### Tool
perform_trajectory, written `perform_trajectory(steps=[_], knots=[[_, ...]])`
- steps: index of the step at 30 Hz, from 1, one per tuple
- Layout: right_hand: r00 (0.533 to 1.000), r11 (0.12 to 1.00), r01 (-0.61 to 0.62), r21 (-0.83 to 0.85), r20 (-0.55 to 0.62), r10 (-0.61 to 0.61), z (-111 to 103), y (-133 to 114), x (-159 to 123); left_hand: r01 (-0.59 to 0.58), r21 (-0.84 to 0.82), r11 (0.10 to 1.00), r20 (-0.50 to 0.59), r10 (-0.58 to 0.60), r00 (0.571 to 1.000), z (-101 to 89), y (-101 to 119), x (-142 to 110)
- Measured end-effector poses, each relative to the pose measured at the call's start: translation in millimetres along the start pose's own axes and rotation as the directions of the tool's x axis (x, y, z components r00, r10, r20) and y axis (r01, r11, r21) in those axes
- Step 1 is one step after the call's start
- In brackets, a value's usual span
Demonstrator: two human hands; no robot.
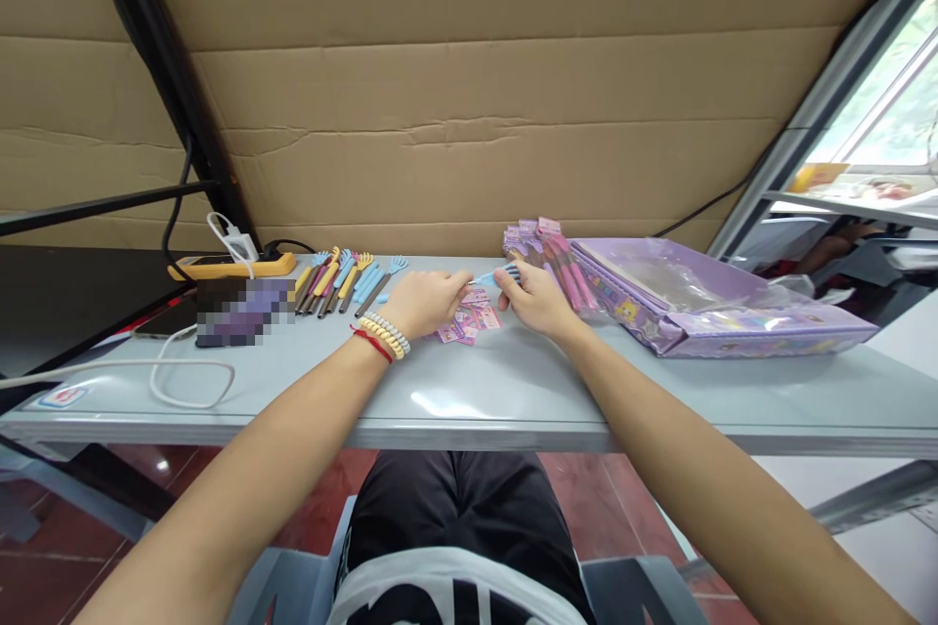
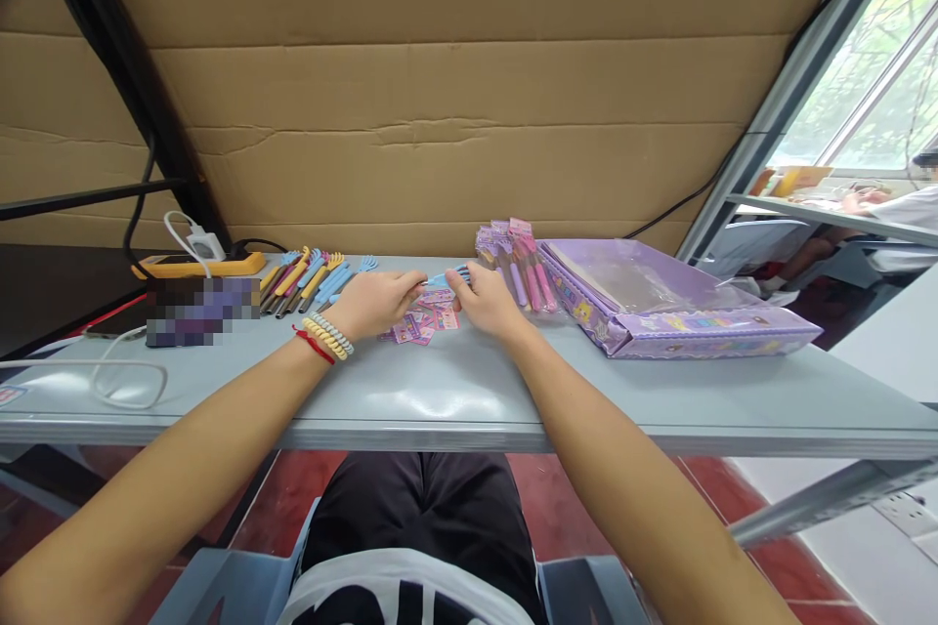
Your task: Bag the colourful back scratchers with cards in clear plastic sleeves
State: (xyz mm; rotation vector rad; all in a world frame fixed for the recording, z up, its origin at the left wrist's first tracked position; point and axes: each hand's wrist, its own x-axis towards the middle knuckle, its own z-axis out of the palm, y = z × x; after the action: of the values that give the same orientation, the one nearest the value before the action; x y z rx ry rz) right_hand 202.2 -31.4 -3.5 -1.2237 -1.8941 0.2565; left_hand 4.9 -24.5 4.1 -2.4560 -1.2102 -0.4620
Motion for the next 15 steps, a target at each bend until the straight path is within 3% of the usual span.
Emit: perform_trajectory(steps=[4, 9, 12, 15], knots=[[0.997, 0.996, -0.024, -0.089, -0.073, 0.018, 0, -4, 0, -0.001, -0.014, 1.000, -0.003, 0.001, 1.000, 0.4, -2, 2], [0.956, 0.993, -0.065, -0.094, -0.292, 0.035, -7, -7, 4, 0.071, -0.037, 0.997, -0.061, -0.073, 0.995, -3.4, -13, 6], [0.874, 0.992, -0.127, -0.017, -0.475, 0.103, -23, 6, 8, 0.141, -0.042, 0.989, -0.127, -0.145, 0.981, -4.4, -36, 5], [0.728, 0.982, -0.165, 0.097, -0.659, 0.188, -49, 35, 13, 0.235, -0.032, 0.972, -0.240, -0.235, 0.942, -4.1, -69, -2]])
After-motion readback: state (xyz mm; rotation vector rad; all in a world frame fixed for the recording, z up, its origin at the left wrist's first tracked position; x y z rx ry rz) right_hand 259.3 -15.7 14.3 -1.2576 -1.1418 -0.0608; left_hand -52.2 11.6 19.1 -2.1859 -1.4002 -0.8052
